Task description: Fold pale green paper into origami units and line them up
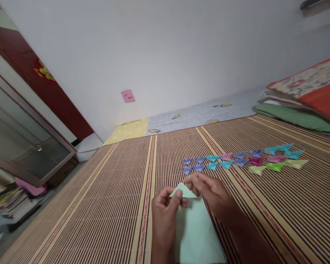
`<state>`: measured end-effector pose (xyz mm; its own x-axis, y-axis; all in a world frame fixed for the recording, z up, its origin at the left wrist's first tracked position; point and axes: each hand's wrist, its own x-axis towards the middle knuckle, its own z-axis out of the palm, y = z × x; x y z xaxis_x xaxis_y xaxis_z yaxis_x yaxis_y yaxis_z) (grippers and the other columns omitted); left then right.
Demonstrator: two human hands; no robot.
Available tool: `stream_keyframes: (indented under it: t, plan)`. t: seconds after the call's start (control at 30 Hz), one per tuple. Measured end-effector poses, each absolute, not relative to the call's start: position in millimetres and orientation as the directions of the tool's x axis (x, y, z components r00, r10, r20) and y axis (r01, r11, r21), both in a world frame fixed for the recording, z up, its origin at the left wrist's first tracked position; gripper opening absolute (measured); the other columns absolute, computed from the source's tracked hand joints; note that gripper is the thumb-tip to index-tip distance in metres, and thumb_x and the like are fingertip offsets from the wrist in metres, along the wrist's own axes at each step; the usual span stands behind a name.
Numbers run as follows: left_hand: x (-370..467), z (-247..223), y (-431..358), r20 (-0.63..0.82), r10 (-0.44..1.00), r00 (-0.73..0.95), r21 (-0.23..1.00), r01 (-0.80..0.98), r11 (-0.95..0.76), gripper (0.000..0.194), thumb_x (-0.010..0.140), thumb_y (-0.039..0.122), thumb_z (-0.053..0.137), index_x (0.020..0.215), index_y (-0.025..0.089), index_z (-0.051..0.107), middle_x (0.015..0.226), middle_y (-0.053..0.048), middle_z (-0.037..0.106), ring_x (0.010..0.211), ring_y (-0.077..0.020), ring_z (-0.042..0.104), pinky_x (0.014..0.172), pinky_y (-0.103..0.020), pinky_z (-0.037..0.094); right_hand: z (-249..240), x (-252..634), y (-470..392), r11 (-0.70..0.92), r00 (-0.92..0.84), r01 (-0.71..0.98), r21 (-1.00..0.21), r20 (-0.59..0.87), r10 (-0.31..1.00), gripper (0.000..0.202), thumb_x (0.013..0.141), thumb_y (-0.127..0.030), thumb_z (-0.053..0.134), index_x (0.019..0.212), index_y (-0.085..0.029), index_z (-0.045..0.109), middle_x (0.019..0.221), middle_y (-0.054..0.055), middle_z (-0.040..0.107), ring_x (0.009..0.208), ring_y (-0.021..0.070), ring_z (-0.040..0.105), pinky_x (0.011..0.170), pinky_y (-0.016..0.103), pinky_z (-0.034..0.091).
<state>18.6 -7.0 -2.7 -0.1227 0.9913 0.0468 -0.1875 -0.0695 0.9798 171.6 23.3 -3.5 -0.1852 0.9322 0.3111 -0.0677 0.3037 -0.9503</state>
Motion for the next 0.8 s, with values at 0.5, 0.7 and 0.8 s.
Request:
stream_keyframes:
  t: [0.5,0.7,0.8]
  plan:
    - [24,2,-15,0.246,0.929,-0.276,0.961,0.194,-0.197,0.024,0.090,0.039,0.068,0.077,0.019,0.070,0.068,-0.001,0.065,0.066,-0.0167,0.060,0.062,-0.025,0.046,8,161,13,0.470,-0.075,0.142,-0.871,0.464,0.883,0.014,0.095,-0.029,0.060,0.099,-0.022,0.071,0.095,0.003,0.070,0.090,0.0198,0.064,0.079,0.031,0.048]
    - [28,8,-20,0.318,0.933,-0.170,0.909,0.334,-0.249,0.008,0.086,0.027,0.072,0.080,0.021,0.073,0.072,0.000,0.067,0.067,-0.0166,0.057,0.064,-0.025,0.044,5,163,16,0.287,-0.124,-0.110,-0.952,0.300,0.946,0.024,0.094,-0.039,0.064,0.079,-0.020,0.065,0.071,-0.002,0.057,0.067,0.0147,0.053,0.063,0.027,0.042]
    - [28,6,-21,0.266,0.949,-0.168,0.949,0.217,-0.227,0.009,0.079,0.021,0.078,0.087,0.021,0.074,0.080,-0.001,0.069,0.074,-0.0180,0.058,0.070,-0.027,0.046,1,164,18,0.073,-0.198,-0.324,-0.943,0.143,0.970,0.030,0.092,-0.047,0.067,0.079,-0.021,0.060,0.067,-0.004,0.052,0.059,0.0125,0.047,0.056,0.025,0.039]
